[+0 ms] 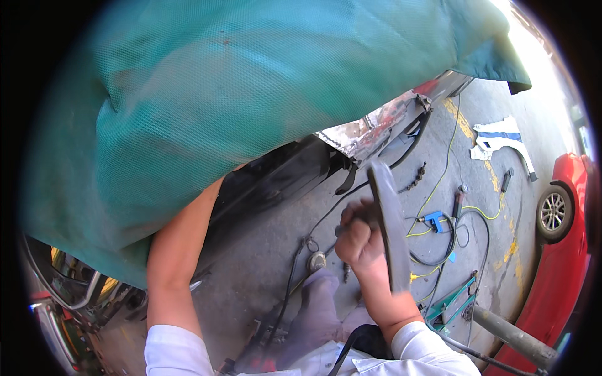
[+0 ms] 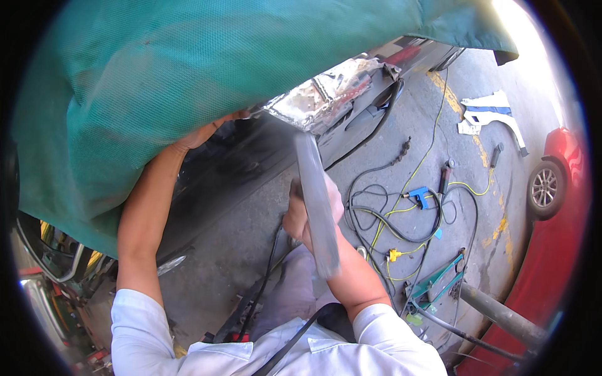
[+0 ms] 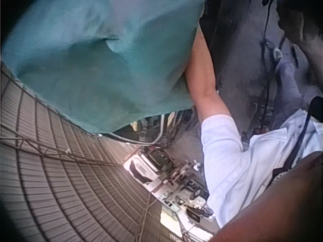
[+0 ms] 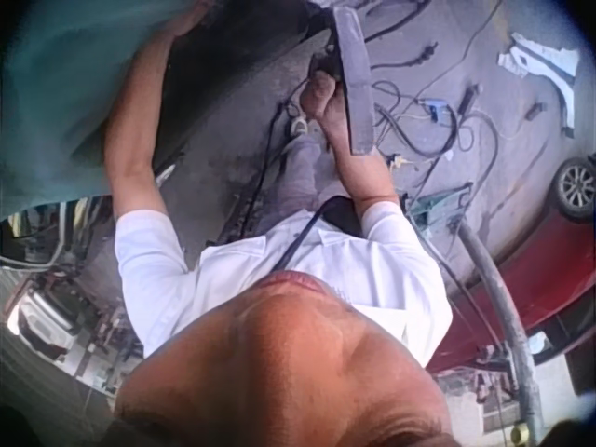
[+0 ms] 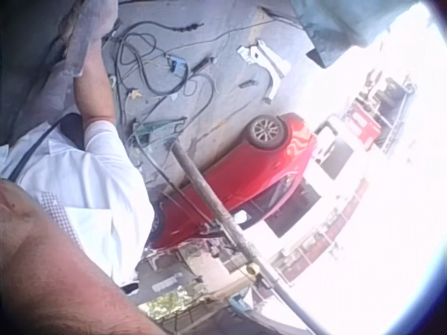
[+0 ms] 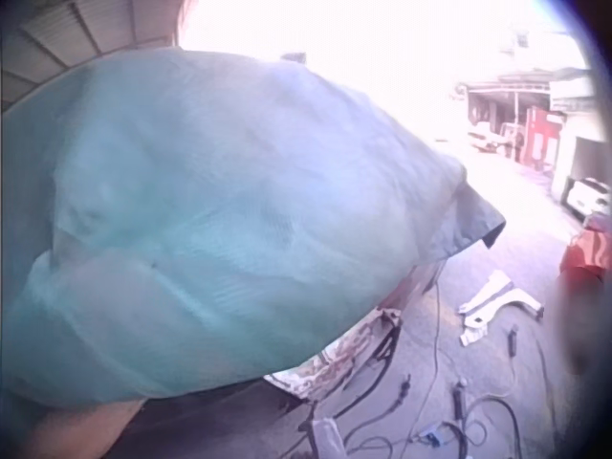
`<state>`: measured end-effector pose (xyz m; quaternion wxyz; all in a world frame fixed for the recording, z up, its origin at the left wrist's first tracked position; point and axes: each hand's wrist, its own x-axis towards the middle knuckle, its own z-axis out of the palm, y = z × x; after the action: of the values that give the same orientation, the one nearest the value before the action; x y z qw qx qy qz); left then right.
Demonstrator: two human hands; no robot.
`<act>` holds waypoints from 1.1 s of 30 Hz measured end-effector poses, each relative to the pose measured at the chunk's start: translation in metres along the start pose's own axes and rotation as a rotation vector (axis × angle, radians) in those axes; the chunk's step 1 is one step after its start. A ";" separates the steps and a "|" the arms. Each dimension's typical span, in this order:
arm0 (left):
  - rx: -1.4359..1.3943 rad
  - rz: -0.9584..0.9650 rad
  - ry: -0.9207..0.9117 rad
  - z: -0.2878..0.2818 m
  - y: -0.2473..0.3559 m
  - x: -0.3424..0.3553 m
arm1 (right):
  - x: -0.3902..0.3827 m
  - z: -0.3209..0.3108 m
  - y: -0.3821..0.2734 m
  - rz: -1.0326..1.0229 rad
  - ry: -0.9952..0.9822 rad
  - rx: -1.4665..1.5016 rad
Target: The person uses a heat gun and a metal rod to apply heat and pressure to a dented area on a car door. They then use a hammer to tap the metal and smooth the surface. The person repeatedly switches between heating and hammering to gradually reshape the panel.
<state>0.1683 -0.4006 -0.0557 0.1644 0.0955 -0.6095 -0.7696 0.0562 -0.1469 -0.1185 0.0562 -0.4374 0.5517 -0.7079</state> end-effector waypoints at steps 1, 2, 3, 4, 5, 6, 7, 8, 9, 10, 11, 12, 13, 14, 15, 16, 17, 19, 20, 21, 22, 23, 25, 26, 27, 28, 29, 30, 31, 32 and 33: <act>0.016 0.009 -0.016 0.001 0.000 -0.001 | 0.000 0.001 0.001 -0.153 -0.021 0.017; 0.033 0.018 -0.032 0.001 0.001 -0.001 | 0.002 0.003 0.003 -0.258 -0.054 -0.129; 0.050 0.044 -0.065 0.002 0.001 -0.002 | 0.001 0.005 0.003 -0.244 -0.079 -0.346; 0.046 0.036 -0.067 0.001 0.001 -0.003 | 0.002 0.005 0.002 -0.142 -0.108 -0.418; 0.041 0.028 -0.068 0.001 0.001 -0.004 | 0.002 0.007 0.002 0.209 -0.153 -0.383; 0.045 0.024 -0.071 0.000 0.001 -0.005 | 0.003 0.005 0.000 0.153 -0.188 -0.391; 0.044 0.023 -0.065 0.000 0.002 -0.007 | 0.002 0.005 -0.002 0.060 -0.081 -0.376; 0.042 0.019 -0.058 -0.001 0.002 -0.008 | 0.001 0.002 -0.005 0.032 -0.052 -0.352; 0.042 0.016 -0.053 -0.002 0.003 -0.008 | 0.001 0.001 -0.007 0.020 -0.052 -0.231; 0.046 0.013 -0.049 -0.002 0.003 -0.009 | 0.001 0.001 -0.009 0.004 -0.054 -0.082; 0.045 0.013 -0.048 -0.003 0.004 -0.010 | 0.003 0.000 -0.009 -0.081 -0.074 0.042; 0.046 0.014 -0.045 -0.003 0.004 -0.010 | 0.005 0.001 -0.008 -0.116 -0.108 0.096; 0.053 0.017 -0.037 -0.002 0.004 -0.011 | 0.009 0.001 -0.007 -0.091 -0.161 0.087; 0.046 0.016 -0.035 -0.002 0.003 -0.011 | 0.011 0.005 -0.005 0.023 -0.164 -0.158; 0.043 0.018 -0.030 -0.002 0.003 -0.012 | 0.015 0.005 -0.005 0.137 -0.211 -0.386; 0.041 0.014 -0.034 -0.003 0.003 -0.012 | 0.016 0.005 -0.008 0.155 -0.201 -0.390; 0.042 0.018 -0.034 -0.003 0.004 -0.012 | 0.018 0.005 -0.010 0.064 -0.127 -0.371; 0.039 0.013 -0.027 -0.005 0.005 -0.013 | 0.017 0.004 -0.019 -0.005 -0.096 -0.387; 0.040 0.014 -0.023 -0.006 0.005 -0.013 | 0.016 0.003 -0.024 -0.037 -0.108 -0.273; 0.038 0.014 -0.022 -0.007 0.006 -0.014 | 0.015 0.005 -0.026 -0.082 -0.098 -0.133; 0.038 0.014 -0.021 -0.007 0.006 -0.013 | 0.015 0.007 -0.029 0.000 -0.156 -0.094; 0.046 0.015 -0.018 -0.007 0.006 -0.014 | 0.017 0.011 -0.026 -0.044 -0.163 -0.084; 0.039 0.017 -0.013 -0.006 0.006 -0.014 | 0.019 0.017 -0.022 0.154 -0.253 -0.354; 0.037 0.018 -0.011 -0.006 0.006 -0.014 | 0.020 0.019 -0.021 0.140 -0.253 -0.419; 0.034 0.019 -0.013 -0.006 0.006 -0.014 | 0.019 0.018 -0.022 0.154 -0.302 -0.452; 0.033 0.021 -0.008 -0.006 0.006 -0.015 | 0.020 0.019 -0.021 0.100 -0.263 -0.436; 0.029 0.023 -0.008 -0.006 0.006 -0.015 | 0.016 0.015 -0.026 0.061 -0.245 -0.423; 0.032 0.024 -0.002 -0.006 0.006 -0.017 | 0.014 0.012 -0.032 0.020 -0.226 -0.413; 0.032 0.026 0.002 -0.007 0.006 -0.017 | 0.014 0.010 -0.036 0.036 -0.243 -0.306; 0.033 0.026 0.001 -0.007 0.005 -0.019 | 0.012 0.008 -0.042 0.027 -0.248 -0.178; 0.031 0.024 0.007 -0.008 0.005 -0.018 | 0.017 0.009 -0.043 -0.081 -0.227 -0.122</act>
<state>0.1889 -0.4020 -0.0536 0.1742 0.0934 -0.6218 -0.7578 0.0691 -0.1463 -0.0736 0.0630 -0.5389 0.5659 -0.6208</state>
